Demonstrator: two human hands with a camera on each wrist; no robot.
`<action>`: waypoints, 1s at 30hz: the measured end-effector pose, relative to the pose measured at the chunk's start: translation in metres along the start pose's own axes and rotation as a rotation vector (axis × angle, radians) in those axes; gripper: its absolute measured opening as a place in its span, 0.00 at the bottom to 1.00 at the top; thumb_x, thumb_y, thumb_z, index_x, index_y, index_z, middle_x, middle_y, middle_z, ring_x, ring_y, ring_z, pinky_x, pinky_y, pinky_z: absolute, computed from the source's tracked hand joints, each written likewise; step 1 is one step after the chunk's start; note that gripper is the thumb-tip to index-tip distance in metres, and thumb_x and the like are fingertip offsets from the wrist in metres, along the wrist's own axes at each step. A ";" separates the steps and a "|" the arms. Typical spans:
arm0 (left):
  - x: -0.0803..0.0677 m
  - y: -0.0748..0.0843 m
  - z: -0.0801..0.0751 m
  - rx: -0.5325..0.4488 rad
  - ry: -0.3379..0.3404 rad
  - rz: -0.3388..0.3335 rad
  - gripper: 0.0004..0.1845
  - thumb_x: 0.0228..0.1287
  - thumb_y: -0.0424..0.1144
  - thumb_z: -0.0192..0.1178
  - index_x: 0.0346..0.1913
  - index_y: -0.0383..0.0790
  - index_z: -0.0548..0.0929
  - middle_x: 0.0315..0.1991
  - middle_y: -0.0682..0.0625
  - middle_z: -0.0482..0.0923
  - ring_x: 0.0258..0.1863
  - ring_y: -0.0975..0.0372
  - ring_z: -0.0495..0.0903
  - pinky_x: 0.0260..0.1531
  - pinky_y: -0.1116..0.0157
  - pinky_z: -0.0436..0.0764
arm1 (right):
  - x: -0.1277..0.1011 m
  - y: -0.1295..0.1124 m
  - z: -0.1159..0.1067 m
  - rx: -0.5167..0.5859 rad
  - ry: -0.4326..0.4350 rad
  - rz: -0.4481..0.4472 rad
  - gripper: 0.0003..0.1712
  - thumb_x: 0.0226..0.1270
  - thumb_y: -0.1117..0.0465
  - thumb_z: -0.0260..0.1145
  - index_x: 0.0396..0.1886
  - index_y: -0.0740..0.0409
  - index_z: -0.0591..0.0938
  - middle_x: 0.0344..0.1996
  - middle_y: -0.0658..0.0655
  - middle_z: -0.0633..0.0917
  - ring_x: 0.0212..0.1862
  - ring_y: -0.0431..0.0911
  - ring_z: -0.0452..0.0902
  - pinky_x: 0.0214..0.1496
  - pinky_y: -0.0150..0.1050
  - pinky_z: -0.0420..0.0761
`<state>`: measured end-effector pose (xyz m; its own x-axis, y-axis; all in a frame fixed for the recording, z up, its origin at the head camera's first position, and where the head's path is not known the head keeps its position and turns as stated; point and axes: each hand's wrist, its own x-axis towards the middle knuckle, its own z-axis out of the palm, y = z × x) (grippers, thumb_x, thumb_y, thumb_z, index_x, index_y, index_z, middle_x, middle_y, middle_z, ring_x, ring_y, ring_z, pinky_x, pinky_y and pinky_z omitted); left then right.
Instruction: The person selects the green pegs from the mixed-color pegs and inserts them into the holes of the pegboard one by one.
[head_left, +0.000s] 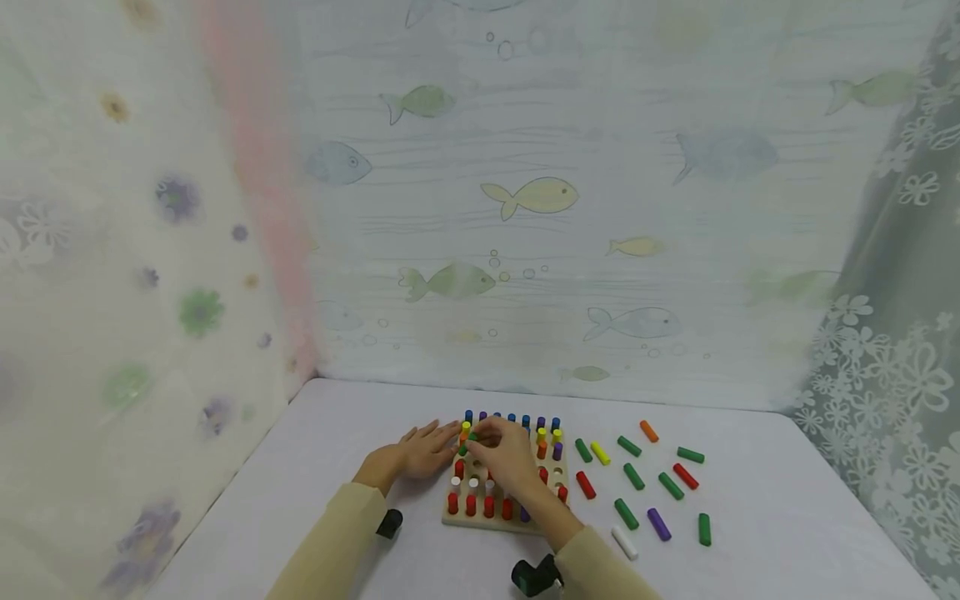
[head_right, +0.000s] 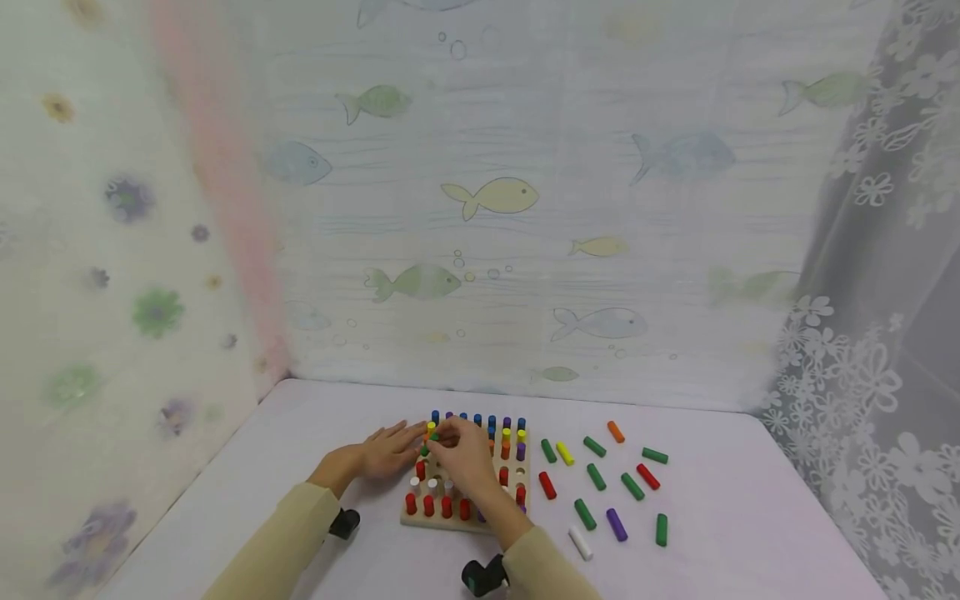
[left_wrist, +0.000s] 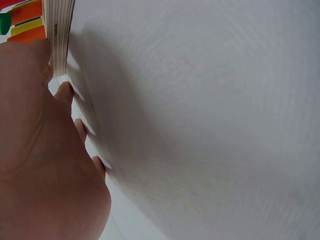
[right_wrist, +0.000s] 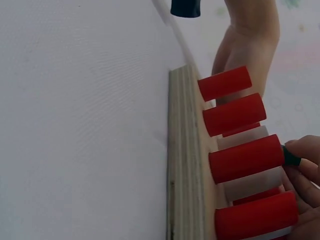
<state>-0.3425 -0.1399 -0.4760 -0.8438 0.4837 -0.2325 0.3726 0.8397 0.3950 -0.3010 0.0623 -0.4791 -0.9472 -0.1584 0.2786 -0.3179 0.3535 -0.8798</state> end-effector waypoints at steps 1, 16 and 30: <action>0.000 0.000 0.000 0.001 0.000 0.002 0.31 0.84 0.51 0.41 0.82 0.47 0.55 0.82 0.49 0.53 0.82 0.48 0.46 0.78 0.42 0.43 | 0.000 0.001 0.001 -0.006 0.000 -0.009 0.11 0.68 0.62 0.72 0.46 0.63 0.86 0.39 0.51 0.89 0.41 0.42 0.84 0.45 0.30 0.83; 0.000 0.002 -0.001 0.002 0.009 -0.018 0.31 0.83 0.53 0.42 0.82 0.50 0.57 0.81 0.51 0.55 0.82 0.49 0.48 0.78 0.41 0.46 | -0.004 0.003 0.004 -0.159 -0.045 -0.104 0.08 0.69 0.64 0.72 0.45 0.61 0.88 0.41 0.53 0.90 0.41 0.42 0.85 0.48 0.36 0.86; -0.001 0.003 -0.002 0.020 0.005 -0.014 0.30 0.84 0.52 0.41 0.82 0.48 0.57 0.82 0.50 0.55 0.82 0.48 0.48 0.78 0.41 0.46 | -0.004 0.002 0.003 -0.198 -0.092 -0.078 0.09 0.70 0.64 0.70 0.47 0.61 0.88 0.42 0.52 0.90 0.43 0.42 0.83 0.50 0.39 0.86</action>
<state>-0.3416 -0.1380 -0.4725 -0.8507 0.4711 -0.2333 0.3686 0.8509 0.3743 -0.2975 0.0606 -0.4828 -0.9146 -0.2723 0.2989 -0.4006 0.5097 -0.7614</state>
